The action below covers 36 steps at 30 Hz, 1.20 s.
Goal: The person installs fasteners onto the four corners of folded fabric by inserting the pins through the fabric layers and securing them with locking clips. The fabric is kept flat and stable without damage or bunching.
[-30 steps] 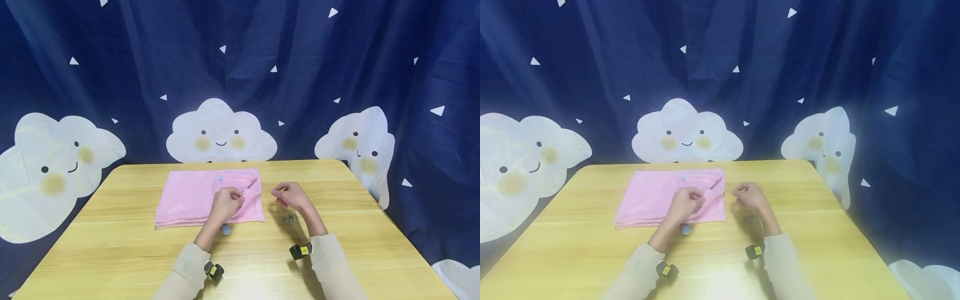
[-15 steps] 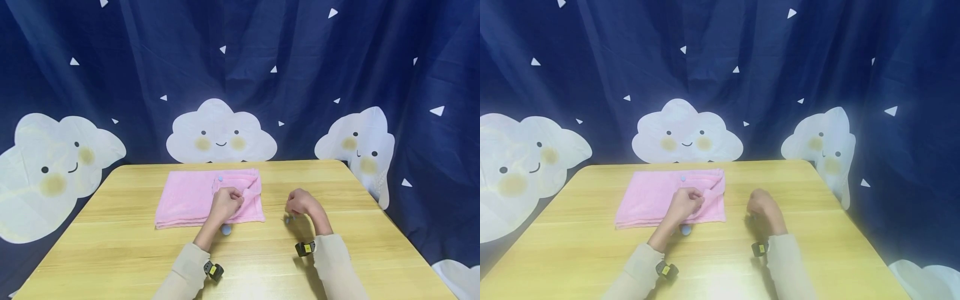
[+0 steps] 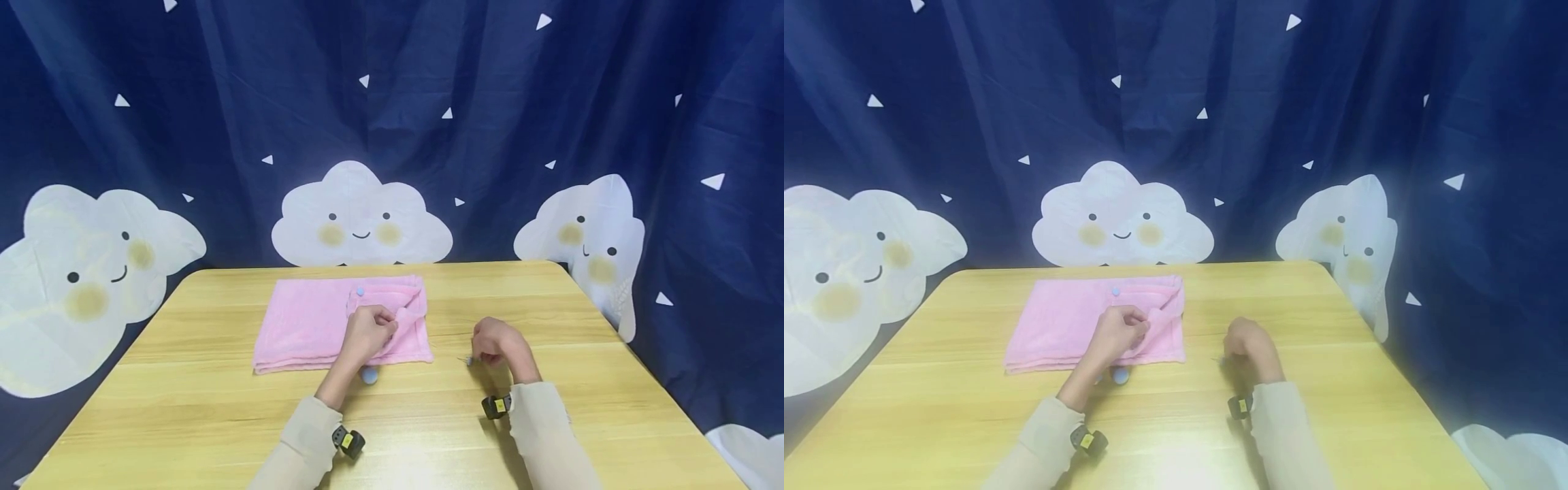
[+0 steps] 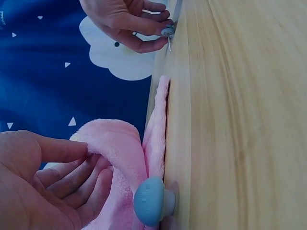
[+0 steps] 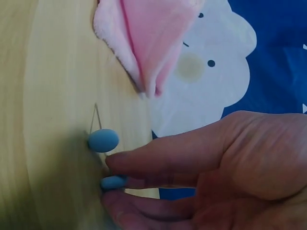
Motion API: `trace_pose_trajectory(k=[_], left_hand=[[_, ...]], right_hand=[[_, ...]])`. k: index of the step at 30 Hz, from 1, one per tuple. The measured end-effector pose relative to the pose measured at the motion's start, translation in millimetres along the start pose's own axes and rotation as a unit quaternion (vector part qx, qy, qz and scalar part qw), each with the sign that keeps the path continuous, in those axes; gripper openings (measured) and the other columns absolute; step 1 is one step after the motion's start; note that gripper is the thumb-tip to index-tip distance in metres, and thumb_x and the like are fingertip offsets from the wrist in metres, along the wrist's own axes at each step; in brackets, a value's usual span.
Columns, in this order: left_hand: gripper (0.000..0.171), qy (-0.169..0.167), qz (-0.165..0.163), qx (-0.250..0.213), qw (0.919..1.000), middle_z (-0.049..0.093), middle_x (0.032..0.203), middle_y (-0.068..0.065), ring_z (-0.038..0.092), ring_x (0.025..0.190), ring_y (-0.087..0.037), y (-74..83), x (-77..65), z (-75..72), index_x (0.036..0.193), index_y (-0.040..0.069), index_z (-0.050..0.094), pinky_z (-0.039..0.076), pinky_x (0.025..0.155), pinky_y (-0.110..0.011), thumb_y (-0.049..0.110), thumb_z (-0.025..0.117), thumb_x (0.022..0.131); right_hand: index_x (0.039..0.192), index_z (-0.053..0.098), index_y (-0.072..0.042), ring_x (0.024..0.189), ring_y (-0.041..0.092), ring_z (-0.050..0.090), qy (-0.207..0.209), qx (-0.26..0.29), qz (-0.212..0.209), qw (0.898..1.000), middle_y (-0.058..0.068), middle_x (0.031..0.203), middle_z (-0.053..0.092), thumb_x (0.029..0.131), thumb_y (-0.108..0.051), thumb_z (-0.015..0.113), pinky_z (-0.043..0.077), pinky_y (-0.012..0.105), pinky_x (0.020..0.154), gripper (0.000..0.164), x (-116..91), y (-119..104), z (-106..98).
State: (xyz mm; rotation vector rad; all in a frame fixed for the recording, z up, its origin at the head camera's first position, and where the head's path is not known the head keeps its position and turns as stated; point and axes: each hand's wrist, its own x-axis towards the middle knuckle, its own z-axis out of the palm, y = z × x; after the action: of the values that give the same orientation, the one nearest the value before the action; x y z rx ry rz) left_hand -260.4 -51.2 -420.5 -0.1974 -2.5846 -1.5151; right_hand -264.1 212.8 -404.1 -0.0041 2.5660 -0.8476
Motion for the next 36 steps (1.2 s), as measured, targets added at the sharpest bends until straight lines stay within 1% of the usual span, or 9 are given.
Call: trace_pose_trajectory(k=[3,7,13,16,19,23,26,29,36], left_hand=[[0.004,0.001,0.000,0.001,1.0000,0.074,0.074,-0.005,0.065,0.062,-0.010,0.0,0.0,0.2,0.087,0.004,0.076,0.052,0.059,-0.025,0.003,0.073,0.084],[0.004,0.003,0.000,0.002,1.0000,0.074,0.073,-0.005,0.066,0.062,-0.010,0.1,-0.2,0.9,0.087,0.005,0.076,0.051,0.059,-0.024,0.003,0.073,0.083],[0.004,-0.001,-0.007,-0.003,1.0000,0.073,0.074,-0.004,0.064,0.063,-0.010,0.7,-0.7,1.3,0.088,0.004,0.076,0.050,0.058,-0.023,0.005,0.073,0.085],[0.004,-0.001,-0.013,-0.007,0.9999,0.073,0.075,-0.005,0.064,0.064,-0.011,0.7,-0.3,1.3,0.088,0.004,0.076,0.051,0.060,-0.024,0.005,0.073,0.085],[0.004,-0.002,-0.022,-0.019,0.9996,0.074,0.077,-0.005,0.064,0.064,-0.011,0.6,0.3,0.9,0.089,0.004,0.076,0.051,0.061,-0.025,0.006,0.073,0.086],[0.005,-0.008,-0.027,-0.036,0.9989,0.074,0.078,-0.006,0.065,0.066,-0.012,0.2,0.8,0.3,0.090,0.004,0.076,0.052,0.062,-0.024,0.006,0.073,0.086],[0.007,-0.010,-0.026,-0.042,0.9987,0.076,0.080,-0.006,0.067,0.069,-0.012,-0.1,0.6,-0.4,0.092,0.004,0.076,0.052,0.064,-0.025,0.006,0.073,0.086],[0.012,-0.007,-0.018,-0.047,0.9987,0.077,0.084,-0.008,0.070,0.074,-0.015,-0.3,0.3,-1.0,0.095,0.005,0.076,0.054,0.066,-0.025,0.005,0.072,0.084],[0.019,-0.004,-0.001,-0.047,0.9989,0.078,0.087,-0.011,0.073,0.080,-0.019,0.5,0.1,-1.6,0.098,0.007,0.078,0.055,0.066,-0.026,0.003,0.072,0.081]], right_hand=[[0.079,0.058,-0.002,0.050,0.009,0.040,0.014,0.001,0.002,1.000,0.003,0.064,0.052,0.079,0.010,0.054,0.035,0.018,0.045,0.013,0.2,-0.5,0.7],[0.076,0.058,-0.003,0.050,0.010,0.041,0.044,-0.009,-0.016,0.999,0.001,0.059,0.050,0.076,0.007,0.052,0.036,0.020,0.046,0.012,0.8,-1.3,0.5],[0.088,0.072,0.000,0.054,0.015,0.050,0.101,-0.017,-0.081,0.991,0.005,0.057,0.057,0.090,-0.007,0.058,0.042,0.028,0.057,0.016,6.4,-5.0,1.6],[0.091,0.075,0.000,0.061,0.019,0.059,0.117,0.016,-0.087,0.989,0.010,0.066,0.065,0.092,-0.011,0.063,0.051,0.030,0.061,0.016,9.2,-10.0,4.7],[0.095,0.073,0.003,0.067,0.023,0.064,0.108,0.078,-0.095,0.987,0.016,0.074,0.069,0.092,-0.010,0.065,0.057,0.035,0.064,0.015,10.9,-16.2,9.4],[0.099,0.070,0.009,0.070,0.023,0.067,0.088,0.142,-0.130,0.977,0.021,0.078,0.070,0.093,-0.007,0.064,0.059,0.039,0.068,0.017,12.7,-26.4,17.1],[0.101,0.068,0.013,0.070,0.022,0.067,0.074,0.182,-0.155,0.968,0.022,0.079,0.070,0.094,-0.004,0.062,0.060,0.039,0.069,0.019,14.0,-35.5,24.3],[0.104,0.068,0.014,0.068,0.019,0.066,0.061,0.220,-0.162,0.960,0.018,0.077,0.069,0.093,-0.001,0.061,0.060,0.037,0.069,0.019,15.8,-43.6,32.2],[0.104,0.069,0.011,0.068,0.018,0.066,0.044,0.251,-0.160,0.954,0.012,0.078,0.067,0.093,-0.001,0.061,0.060,0.036,0.069,0.019,17.2,-53.8,45.6]])
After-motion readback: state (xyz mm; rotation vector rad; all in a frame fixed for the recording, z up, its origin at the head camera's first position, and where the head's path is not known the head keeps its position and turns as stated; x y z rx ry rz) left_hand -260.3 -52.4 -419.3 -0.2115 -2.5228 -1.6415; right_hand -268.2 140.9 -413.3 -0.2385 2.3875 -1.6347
